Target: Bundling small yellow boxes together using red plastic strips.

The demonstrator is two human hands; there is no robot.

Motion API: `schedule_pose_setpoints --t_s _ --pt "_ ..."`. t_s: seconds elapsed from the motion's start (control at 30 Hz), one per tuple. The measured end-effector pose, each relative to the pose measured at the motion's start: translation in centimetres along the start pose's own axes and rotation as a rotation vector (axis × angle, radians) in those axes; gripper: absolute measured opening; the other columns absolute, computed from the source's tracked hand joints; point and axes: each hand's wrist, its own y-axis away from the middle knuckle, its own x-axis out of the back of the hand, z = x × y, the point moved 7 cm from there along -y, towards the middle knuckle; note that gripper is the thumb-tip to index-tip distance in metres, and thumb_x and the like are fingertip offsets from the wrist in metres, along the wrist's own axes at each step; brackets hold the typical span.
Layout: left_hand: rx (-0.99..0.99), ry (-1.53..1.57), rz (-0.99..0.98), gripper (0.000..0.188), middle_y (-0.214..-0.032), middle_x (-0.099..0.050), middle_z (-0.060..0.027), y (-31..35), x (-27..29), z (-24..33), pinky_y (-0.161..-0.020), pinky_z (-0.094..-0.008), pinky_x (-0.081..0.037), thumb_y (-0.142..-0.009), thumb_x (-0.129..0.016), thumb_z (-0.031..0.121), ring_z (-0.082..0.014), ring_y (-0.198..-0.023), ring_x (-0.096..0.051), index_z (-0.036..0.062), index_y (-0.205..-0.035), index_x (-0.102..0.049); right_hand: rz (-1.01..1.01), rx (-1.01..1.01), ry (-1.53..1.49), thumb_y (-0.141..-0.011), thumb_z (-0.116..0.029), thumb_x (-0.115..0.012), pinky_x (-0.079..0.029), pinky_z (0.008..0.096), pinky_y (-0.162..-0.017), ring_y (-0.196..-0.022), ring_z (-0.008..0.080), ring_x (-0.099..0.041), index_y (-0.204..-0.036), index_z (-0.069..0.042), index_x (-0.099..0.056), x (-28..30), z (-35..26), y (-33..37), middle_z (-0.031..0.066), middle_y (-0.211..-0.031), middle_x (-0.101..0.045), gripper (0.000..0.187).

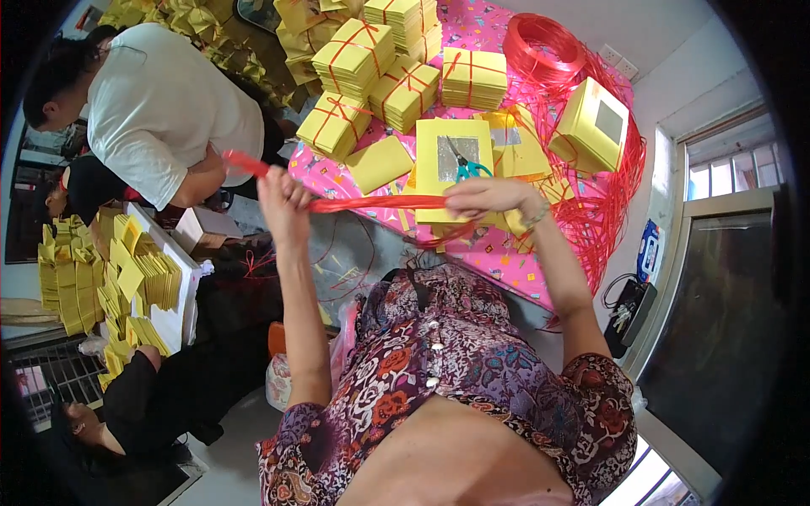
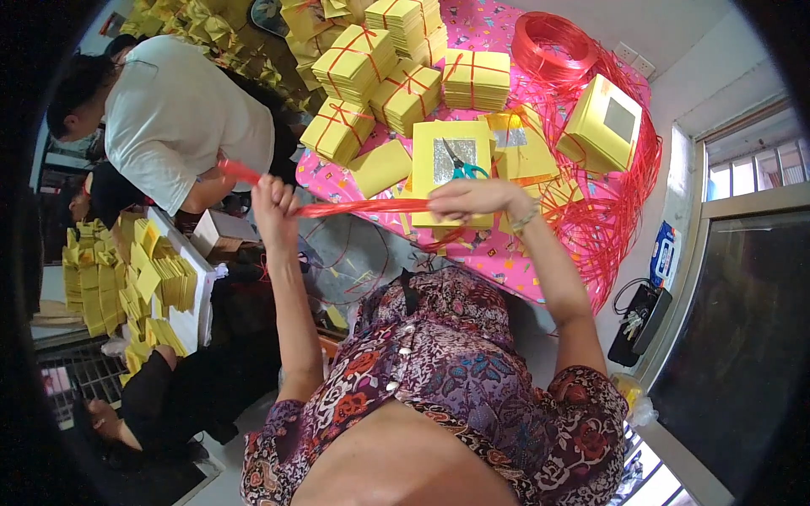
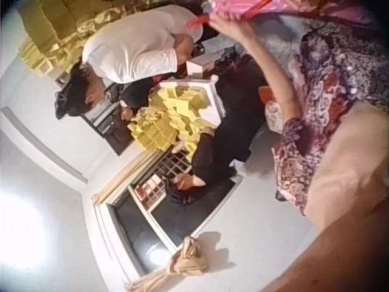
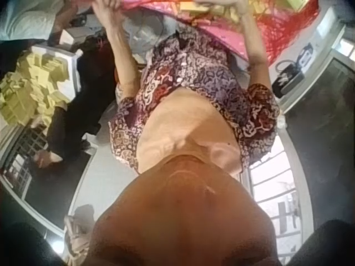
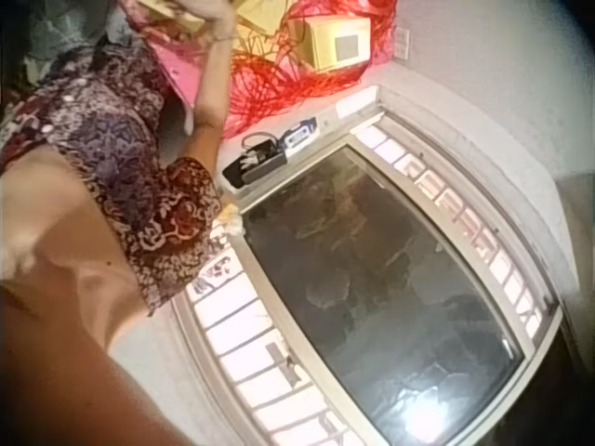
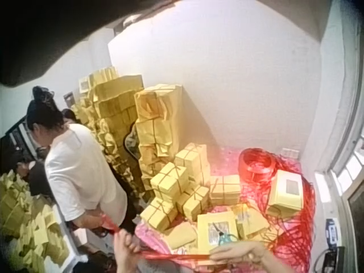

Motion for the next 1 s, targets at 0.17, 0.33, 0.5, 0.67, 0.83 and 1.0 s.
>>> schedule_pose_setpoints --t_s 0.17,0.33,0.5,0.67,0.83,1.0 --pt "0.007 -0.334 0.468 0.017 -0.060 -0.034 0.0059 2.6 16.2 -2.7 -0.040 -0.0196 -0.024 -0.093 -0.047 0.025 -0.0039 -0.045 -0.029 0.0131 -0.082 -0.043 0.199 -0.230 0.208 -0.095 -0.038 -0.043 -0.036 0.0184 -0.050 -0.058 0.0030 -0.041 -0.086 -0.009 -0.057 5.4 -0.2 7.7 -0.0060 -0.069 -0.049 0.034" --pt "-0.370 -1.773 0.314 0.034 -0.085 -0.056 -0.0186 4.8 22.2 -6.8 -0.068 -0.0429 -0.046 -0.085 -0.053 0.019 -0.0332 -0.077 -0.056 -0.0004 -0.111 -0.046 0.234 -0.166 0.423 -0.094 -0.039 -0.043 -0.035 0.0235 -0.050 -0.059 0.0053 -0.042 -0.075 -0.008 -0.055 4.7 -2.8 4.6 -0.0034 -0.062 -0.047 0.039" --pt "-0.254 -1.298 -0.328 0.055 -0.133 -0.038 -0.0247 4.7 -3.5 -7.6 -0.105 -0.0396 -0.026 -0.087 -0.052 0.016 -0.0356 -0.125 -0.035 -0.0057 -0.133 -0.030 0.254 0.085 0.757 -0.092 -0.038 -0.040 -0.042 0.0356 -0.063 -0.065 0.0212 -0.052 -0.075 -0.003 -0.057 1.8 -4.8 -2.1 0.0092 -0.068 -0.056 0.042" --pt "-0.153 -1.227 -0.637 0.050 -0.107 -0.056 -0.0254 6.8 -11.7 -8.2 -0.080 -0.0422 -0.046 -0.088 -0.050 0.013 -0.0372 -0.098 -0.057 0.0003 -0.133 -0.030 0.193 0.175 0.825 -0.093 -0.040 -0.039 -0.043 0.0349 -0.064 -0.068 0.0209 -0.053 -0.080 -0.002 -0.058 0.7 -5.7 -4.7 0.0092 -0.072 -0.058 0.044" --pt "-0.358 -1.475 -0.411 0.018 -0.074 -0.059 -0.0175 6.4 -3.9 -6.9 -0.057 -0.0432 -0.047 -0.087 -0.049 0.008 -0.0359 -0.069 -0.061 0.0082 -0.105 -0.051 0.058 0.015 0.554 -0.095 -0.039 -0.041 -0.038 0.0257 -0.056 -0.061 0.0086 -0.042 -0.083 -0.005 -0.057 3.9 -3.0 -0.2 -0.0013 -0.066 -0.047 0.040" --pt "-0.293 -1.542 -0.056 0.012 -0.077 -0.060 -0.0176 5.4 8.3 -3.9 -0.057 -0.0424 -0.046 -0.087 -0.048 0.006 -0.0378 -0.070 -0.060 0.0103 -0.097 -0.052 0.140 -0.174 0.456 -0.096 -0.035 -0.041 -0.035 0.0236 -0.053 -0.061 0.0054 -0.039 -0.081 -0.007 -0.054 6.7 -0.9 6.0 -0.0043 -0.067 -0.043 0.034"
